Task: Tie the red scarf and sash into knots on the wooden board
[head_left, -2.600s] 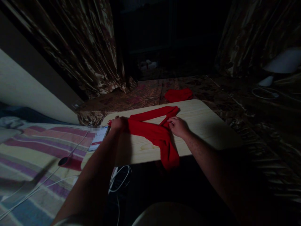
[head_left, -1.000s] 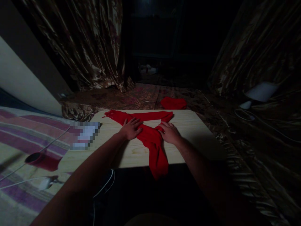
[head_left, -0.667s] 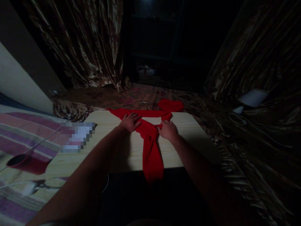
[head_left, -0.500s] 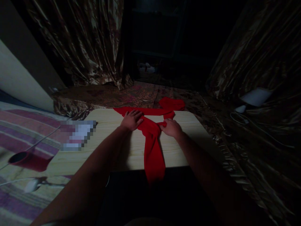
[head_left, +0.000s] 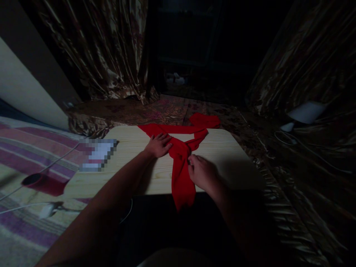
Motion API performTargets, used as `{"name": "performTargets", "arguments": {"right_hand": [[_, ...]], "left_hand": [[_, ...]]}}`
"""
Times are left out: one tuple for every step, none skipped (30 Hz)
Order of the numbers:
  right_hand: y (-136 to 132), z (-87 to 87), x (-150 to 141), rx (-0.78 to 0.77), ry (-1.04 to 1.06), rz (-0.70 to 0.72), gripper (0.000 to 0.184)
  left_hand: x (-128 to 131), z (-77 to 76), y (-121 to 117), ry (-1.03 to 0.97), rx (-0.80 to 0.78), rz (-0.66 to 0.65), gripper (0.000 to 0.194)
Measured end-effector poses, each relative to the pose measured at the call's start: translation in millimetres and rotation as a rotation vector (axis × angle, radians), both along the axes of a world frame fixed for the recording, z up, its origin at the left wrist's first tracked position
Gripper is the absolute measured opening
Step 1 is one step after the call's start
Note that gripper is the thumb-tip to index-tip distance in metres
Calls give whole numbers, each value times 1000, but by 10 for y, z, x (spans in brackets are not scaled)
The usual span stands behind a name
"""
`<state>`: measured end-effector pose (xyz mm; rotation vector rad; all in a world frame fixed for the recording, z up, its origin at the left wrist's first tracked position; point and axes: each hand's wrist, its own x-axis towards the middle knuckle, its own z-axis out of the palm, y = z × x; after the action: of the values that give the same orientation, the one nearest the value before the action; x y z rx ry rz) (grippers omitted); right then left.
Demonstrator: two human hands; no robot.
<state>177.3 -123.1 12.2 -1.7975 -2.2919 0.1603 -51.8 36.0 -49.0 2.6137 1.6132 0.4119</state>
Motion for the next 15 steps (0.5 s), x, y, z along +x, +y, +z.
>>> {"name": "performTargets", "arguments": {"right_hand": [[-34, 0, 8, 72, -6, 104, 46], [-56, 0, 21, 113, -25, 239, 57], [-70, -2, 39, 123, -54, 381, 63], [-77, -4, 59, 108, -87, 501, 62], [-80, -8, 82, 79, -117, 585, 58], [-81, -11, 108, 50, -139, 629, 52], [-84, -13, 139, 25, -154, 638, 47], [-89, -13, 173, 7, -162, 631, 43], [-99, -11, 212, -6, -164, 619, 40], [-115, -7, 254, -13, -163, 606, 39], [-137, -2, 298, -17, -158, 597, 39], [-166, 5, 340, -20, -155, 594, 39], [-201, 13, 377, -24, -156, 599, 40], [-239, 22, 406, -30, -162, 609, 40], [-278, 30, 425, -34, -172, 618, 40]], "left_hand": [[6, 2, -8, 14, -10, 2, 67], [13, 4, -16, 28, -18, 5, 67], [21, 7, -27, 42, -24, 8, 67], [30, 11, -41, 54, -30, 10, 67], [43, 15, -61, 64, -39, 14, 68], [57, 19, -89, 72, -50, 19, 68], [75, 23, -125, 77, -62, 25, 69], [97, 26, -171, 81, -76, 32, 70], [122, 27, -226, 80, -87, 40, 71], [151, 25, -289, 76, -95, 48, 72], [183, 22, -358, 71, -98, 57, 73], [218, 16, -429, 65, -99, 65, 74], [255, 10, -500, 59, -100, 70, 75], [292, 4, -567, 53, -100, 74, 75], [328, -1, -628, 47, -101, 77, 75]]}}
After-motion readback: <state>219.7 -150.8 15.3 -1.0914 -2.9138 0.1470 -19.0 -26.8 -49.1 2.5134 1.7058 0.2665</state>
